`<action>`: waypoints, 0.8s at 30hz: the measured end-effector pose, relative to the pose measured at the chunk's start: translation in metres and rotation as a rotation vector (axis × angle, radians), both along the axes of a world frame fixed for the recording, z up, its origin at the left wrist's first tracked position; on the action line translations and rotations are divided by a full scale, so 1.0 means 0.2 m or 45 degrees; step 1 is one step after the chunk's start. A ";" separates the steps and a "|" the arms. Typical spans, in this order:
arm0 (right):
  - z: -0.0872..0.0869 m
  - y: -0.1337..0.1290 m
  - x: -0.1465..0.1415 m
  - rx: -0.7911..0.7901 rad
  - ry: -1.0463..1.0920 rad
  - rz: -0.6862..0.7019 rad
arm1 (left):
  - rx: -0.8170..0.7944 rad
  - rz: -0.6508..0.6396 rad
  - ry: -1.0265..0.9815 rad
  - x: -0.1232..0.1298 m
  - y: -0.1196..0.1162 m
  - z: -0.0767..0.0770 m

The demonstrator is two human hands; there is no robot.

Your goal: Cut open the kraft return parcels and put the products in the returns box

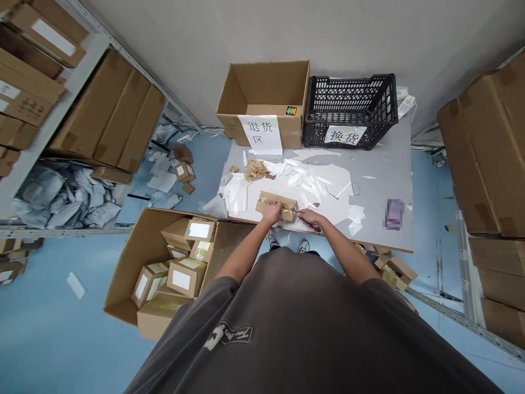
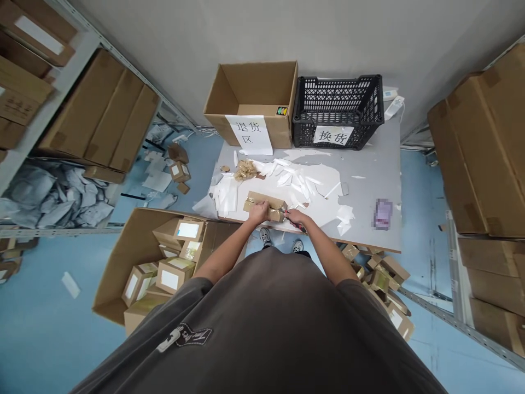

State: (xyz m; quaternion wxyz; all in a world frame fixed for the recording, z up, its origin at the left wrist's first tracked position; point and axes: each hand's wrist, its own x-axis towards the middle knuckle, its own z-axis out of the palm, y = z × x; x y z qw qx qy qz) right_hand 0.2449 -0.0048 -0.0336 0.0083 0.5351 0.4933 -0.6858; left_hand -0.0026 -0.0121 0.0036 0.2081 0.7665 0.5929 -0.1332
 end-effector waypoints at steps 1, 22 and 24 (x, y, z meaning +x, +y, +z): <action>0.00 0.00 0.00 0.049 -0.018 -0.003 | -0.005 -0.004 0.004 0.00 0.00 0.00; 0.10 -0.25 -0.08 0.135 -0.106 0.046 | 0.026 0.031 -0.042 0.01 0.01 0.00; 0.12 -0.25 -0.03 0.165 -0.169 0.051 | 0.025 0.056 -0.123 -0.01 0.01 0.00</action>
